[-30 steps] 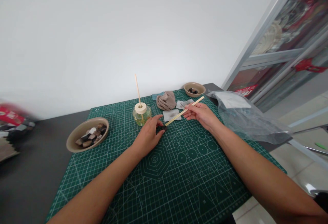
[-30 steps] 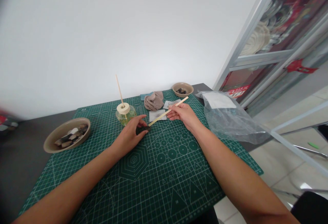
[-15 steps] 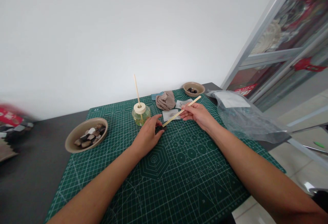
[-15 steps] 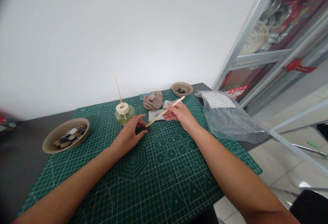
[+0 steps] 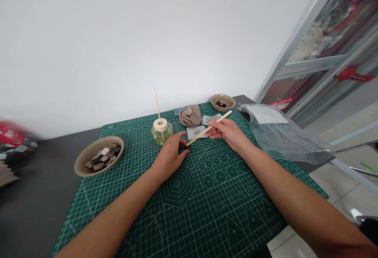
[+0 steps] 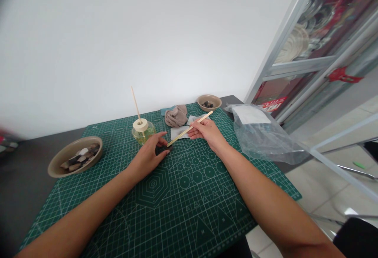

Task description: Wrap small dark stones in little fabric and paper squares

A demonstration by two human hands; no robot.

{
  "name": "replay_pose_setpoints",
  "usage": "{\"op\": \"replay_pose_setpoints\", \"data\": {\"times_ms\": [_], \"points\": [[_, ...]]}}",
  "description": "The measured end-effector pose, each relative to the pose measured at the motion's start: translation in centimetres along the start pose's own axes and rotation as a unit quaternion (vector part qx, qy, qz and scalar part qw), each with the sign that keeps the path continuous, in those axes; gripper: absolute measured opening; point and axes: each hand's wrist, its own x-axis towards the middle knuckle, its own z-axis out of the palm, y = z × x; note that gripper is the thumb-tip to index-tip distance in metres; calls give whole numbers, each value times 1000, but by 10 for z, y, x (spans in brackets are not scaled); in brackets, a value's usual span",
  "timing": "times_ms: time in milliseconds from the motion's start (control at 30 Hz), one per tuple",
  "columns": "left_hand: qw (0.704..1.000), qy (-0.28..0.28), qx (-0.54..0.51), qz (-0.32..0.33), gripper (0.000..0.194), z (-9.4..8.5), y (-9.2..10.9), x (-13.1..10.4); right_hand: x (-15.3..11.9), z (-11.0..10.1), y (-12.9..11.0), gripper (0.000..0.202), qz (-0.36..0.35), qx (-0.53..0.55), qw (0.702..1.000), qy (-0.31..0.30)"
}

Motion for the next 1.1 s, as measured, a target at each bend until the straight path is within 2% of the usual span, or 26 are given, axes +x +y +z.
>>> {"op": "replay_pose_setpoints", "data": {"times_ms": [367, 567, 700, 867, 1100], "points": [[1000, 2, -3, 3, 57, 0, -1, 0, -1, -2, -1, 15, 1, 0, 1000, -5], [1000, -4, -5, -1, 57, 0, -1, 0, -1, -2, -2, 17, 3, -1, 1000, 12], [1000, -1, -4, 0, 57, 0, -2, 0, -1, 0, -2, 17, 10, -4, 1000, -4], [1000, 0, 0, 3, 58, 1, -2, 0, -1, -1, -3, 18, 7, -5, 1000, 12], [1000, -1, -2, 3, 58, 0, -1, 0, -2, 1, -1, 14, 1, 0, 1000, -5]]}}
